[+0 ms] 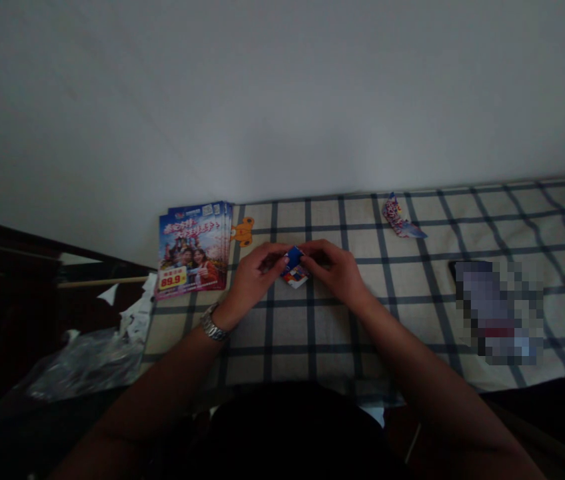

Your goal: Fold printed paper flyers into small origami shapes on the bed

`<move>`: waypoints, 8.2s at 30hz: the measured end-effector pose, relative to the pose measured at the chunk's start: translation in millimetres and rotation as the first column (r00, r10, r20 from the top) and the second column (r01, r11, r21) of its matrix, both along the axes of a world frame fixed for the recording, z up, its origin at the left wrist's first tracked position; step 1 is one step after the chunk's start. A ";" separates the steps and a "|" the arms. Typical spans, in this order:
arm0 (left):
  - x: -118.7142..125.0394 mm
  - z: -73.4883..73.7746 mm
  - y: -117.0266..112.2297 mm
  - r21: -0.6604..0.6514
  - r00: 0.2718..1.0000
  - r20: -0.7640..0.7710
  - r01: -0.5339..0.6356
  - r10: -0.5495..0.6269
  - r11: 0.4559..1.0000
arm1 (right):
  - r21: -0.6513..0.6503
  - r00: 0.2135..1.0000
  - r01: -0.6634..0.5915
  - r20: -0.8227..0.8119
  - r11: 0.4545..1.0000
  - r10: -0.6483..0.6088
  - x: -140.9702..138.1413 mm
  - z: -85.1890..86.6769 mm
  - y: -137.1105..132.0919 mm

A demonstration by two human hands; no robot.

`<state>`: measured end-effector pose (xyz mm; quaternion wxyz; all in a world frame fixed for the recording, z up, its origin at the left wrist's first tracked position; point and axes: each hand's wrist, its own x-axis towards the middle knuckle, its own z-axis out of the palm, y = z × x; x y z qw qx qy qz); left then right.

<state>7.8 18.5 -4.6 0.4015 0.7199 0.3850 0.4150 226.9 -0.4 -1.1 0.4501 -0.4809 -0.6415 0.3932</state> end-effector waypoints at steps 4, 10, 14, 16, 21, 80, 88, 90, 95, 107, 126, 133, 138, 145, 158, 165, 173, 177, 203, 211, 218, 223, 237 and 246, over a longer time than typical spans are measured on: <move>-0.3 1.7 0.2 0.059 0.999 -0.034 -0.024 0.026 0.998 | 0.004 1.000 0.004 0.003 1.000 -0.004 -1.3 0.5 -0.3; -0.6 -2.3 1.0 0.121 0.998 -0.048 -0.032 0.038 0.992 | 0.029 1.000 0.005 0.016 1.000 -0.006 -0.6 -2.1 0.6; -0.3 -2.4 0.6 0.128 0.998 -0.050 -0.030 0.037 0.991 | 0.047 0.999 0.000 0.036 0.999 -0.002 0.4 -3.5 1.1; 0.0 -1.9 0.5 0.133 0.998 -0.056 -0.027 0.035 0.991 | 0.040 0.999 0.004 0.034 0.999 -0.006 0.3 -4.7 1.2; 0.6 -1.1 0.4 0.140 0.997 -0.062 -0.034 0.043 0.990 | 0.004 1.000 0.013 0.007 1.000 -0.013 -0.6 -8.2 0.7; -1.7 -6.2 6.0 -0.142 0.988 0.136 -0.054 0.074 0.988 | -0.227 0.988 0.044 -0.132 0.973 -0.076 1.4 -0.7 6.2; -1.4 -4.9 6.2 -0.133 0.990 0.117 -0.066 0.082 0.989 | -0.236 0.994 0.062 -0.074 0.970 -0.081 4.1 4.9 6.3; -1.8 -5.9 6.5 -0.130 0.990 0.122 -0.061 0.077 0.990 | -0.227 0.995 0.061 -0.064 0.972 -0.078 4.6 5.1 6.4; -2.1 -7.3 6.7 -0.123 0.990 0.120 -0.056 0.071 0.991 | -0.203 0.993 0.077 -0.067 0.976 -0.092 3.3 1.5 5.8; -1.4 -4.2 6.6 -0.129 0.987 0.133 -0.072 0.089 0.989 | -0.248 0.984 0.024 -0.166 0.969 -0.066 0.3 0.8 5.7; -4.1 -1.4 7.6 -0.115 0.995 0.095 -0.020 0.031 0.993 | -0.143 0.998 0.065 0.011 0.988 -0.064 4.0 2.5 2.8; -7.1 -6.0 9.7 -0.102 0.999 -0.038 -0.020 0.016 0.995 | -0.105 0.996 0.068 0.066 0.992 -0.061 5.0 1.7 3.7; -5.3 -6.9 8.8 -0.107 0.999 -0.011 -0.036 0.035 0.994 | -0.163 0.997 0.074 0.007 0.984 -0.074 2.2 1.0 4.3; -1.7 -4.6 3.9 -0.166 0.999 0.048 -0.018 0.026 0.986 | -0.261 0.983 -0.026 -0.180 0.965 -0.023 -4.0 -6.0 4.4; 1.4 -1.1 1.9 -0.194 0.997 0.073 0.034 -0.020 0.980 | -0.229 0.996 0.031 -0.071 0.973 -0.049 -4.6 -2.4 3.0; 1.0 -2.3 2.8 -0.193 0.998 0.044 0.051 -0.044 0.980 | -0.216 0.998 0.037 -0.044 0.976 -0.047 -4.6 0.0 2.0; -1.6 2.4 5.1 -0.204 0.998 0.047 -0.026 0.036 0.979 | -0.251 0.990 0.038 -0.126 0.967 -0.071 -2.6 6.0 3.5; -2.7 -0.8 7.6 -0.219 0.992 0.095 -0.062 0.085 0.974 | -0.235 0.984 0.074 -0.140 0.969 -0.109 0.5 5.7 5.0; -0.5 -1.4 2.2 -0.198 0.996 0.069 0.078 -0.065 0.977 | -0.161 0.999 -0.043 0.015 0.986 0.046 7.5 4.7 3.1; 0.9 3.1 -1.1 -0.158 0.991 -0.035 0.120 -0.127 0.980 | -0.143 0.972 -0.197 0.097 0.970 0.212 3.3 10.5 -1.3; 2.9 4.7 -0.7 -0.165 0.998 -0.008 0.054 -0.056 0.985 | -0.163 0.979 -0.164 0.092 0.973 0.180 0.8 4.7 -1.2; 2.9 5.9 -0.3 -0.181 1.000 0.017 0.002 0.001 0.983 | -0.168 0.993 -0.099 0.052 0.981 0.109 1.6 3.6 -0.2; 0.9 3.3 -1.2 -0.098 0.995 -0.084 0.037 -0.046 0.994 | -0.142 0.990 -0.081 0.104 0.987 0.096 1.1 6.8 -0.7; -0.8 1.7 1.1 -0.126 1.000 0.019 -0.008 0.011 0.992 | -0.146 0.999 -0.029 -0.030 0.989 0.025 4.3 4.2 1.2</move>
